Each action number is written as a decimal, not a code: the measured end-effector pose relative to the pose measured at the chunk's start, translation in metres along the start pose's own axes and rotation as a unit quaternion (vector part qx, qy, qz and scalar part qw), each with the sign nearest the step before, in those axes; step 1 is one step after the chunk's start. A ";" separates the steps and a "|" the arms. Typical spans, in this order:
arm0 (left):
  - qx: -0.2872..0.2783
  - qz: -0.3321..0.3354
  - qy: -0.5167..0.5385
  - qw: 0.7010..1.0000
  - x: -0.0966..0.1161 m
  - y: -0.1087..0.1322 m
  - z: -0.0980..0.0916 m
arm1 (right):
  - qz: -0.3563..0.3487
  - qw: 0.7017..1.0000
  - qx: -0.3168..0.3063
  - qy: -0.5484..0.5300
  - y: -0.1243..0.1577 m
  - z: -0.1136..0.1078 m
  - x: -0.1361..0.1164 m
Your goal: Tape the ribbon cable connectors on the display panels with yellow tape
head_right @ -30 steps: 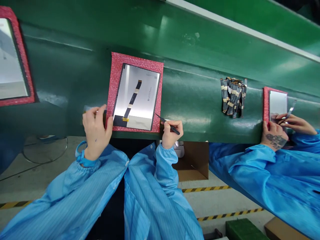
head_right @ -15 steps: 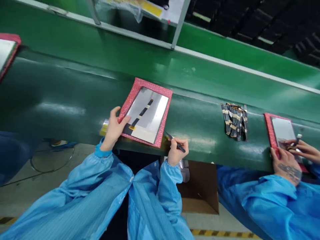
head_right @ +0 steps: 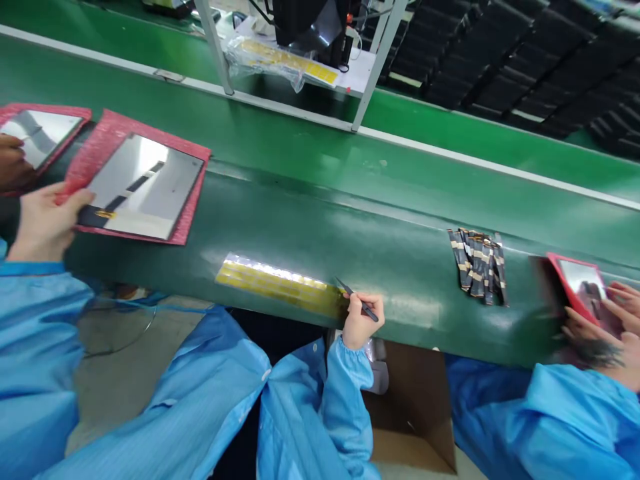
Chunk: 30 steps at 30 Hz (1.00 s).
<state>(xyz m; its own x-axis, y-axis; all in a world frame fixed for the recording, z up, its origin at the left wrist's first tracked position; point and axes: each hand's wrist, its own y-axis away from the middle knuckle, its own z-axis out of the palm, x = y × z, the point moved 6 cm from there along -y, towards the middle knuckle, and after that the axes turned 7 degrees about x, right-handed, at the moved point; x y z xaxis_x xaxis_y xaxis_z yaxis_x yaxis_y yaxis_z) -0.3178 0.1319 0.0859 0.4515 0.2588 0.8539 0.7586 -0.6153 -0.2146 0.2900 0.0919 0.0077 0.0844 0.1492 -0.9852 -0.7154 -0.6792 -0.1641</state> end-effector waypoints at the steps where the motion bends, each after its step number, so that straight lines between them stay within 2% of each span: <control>1: -0.007 0.029 -0.051 0.998 0.010 -0.005 -0.009 | 0.001 1.000 -0.001 0.000 0.000 0.001 0.000; 4: 0.004 0.166 -0.237 0.957 0.051 0.008 -0.018 | 0.001 1.000 -0.012 0.018 0.000 0.002 -0.004; 6: -0.001 0.229 -0.240 0.943 0.075 0.038 -0.004 | 0.006 0.998 -0.043 0.037 0.003 0.004 -0.010; 8: -0.060 0.287 -0.162 0.942 0.092 0.087 0.028 | 0.020 0.993 -0.101 0.058 0.010 0.008 -0.017; 9: -0.102 0.326 -0.122 0.932 0.098 0.119 0.047 | 0.026 0.989 -0.130 0.072 0.014 0.009 -0.020; 11: -0.196 0.403 -0.024 0.894 0.107 0.188 0.085 | 0.027 0.980 -0.169 0.105 0.021 0.010 -0.027; 13: -0.292 0.433 0.013 0.852 0.105 0.251 0.117 | 0.008 0.973 -0.182 0.139 0.027 0.009 -0.033; 15: -0.342 0.447 -0.007 0.826 0.099 0.298 0.138 | -0.018 0.968 -0.188 0.167 0.033 0.010 -0.040; 17: -0.363 0.461 -0.046 0.808 0.094 0.328 0.147 | -0.040 0.961 -0.201 0.185 0.040 0.014 -0.046; 19: -0.367 0.473 -0.073 0.798 0.091 0.346 0.146 | -0.061 0.955 -0.215 0.193 0.047 0.022 -0.051; 22: -0.368 0.472 -0.084 0.797 0.089 0.359 0.137 | -0.092 0.948 -0.231 0.198 0.058 0.032 -0.055; 30: -0.379 0.462 -0.088 0.797 0.083 0.366 0.135 | -0.148 0.933 -0.236 0.227 0.068 0.041 -0.056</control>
<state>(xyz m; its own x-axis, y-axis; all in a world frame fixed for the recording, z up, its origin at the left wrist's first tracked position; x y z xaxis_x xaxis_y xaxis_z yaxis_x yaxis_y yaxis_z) 0.0606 0.0285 0.0139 0.7622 -0.5058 0.4040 -0.4073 -0.8598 -0.3079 0.2087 0.0667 0.0534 0.5911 0.1332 -0.7955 -0.2386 -0.9133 -0.3302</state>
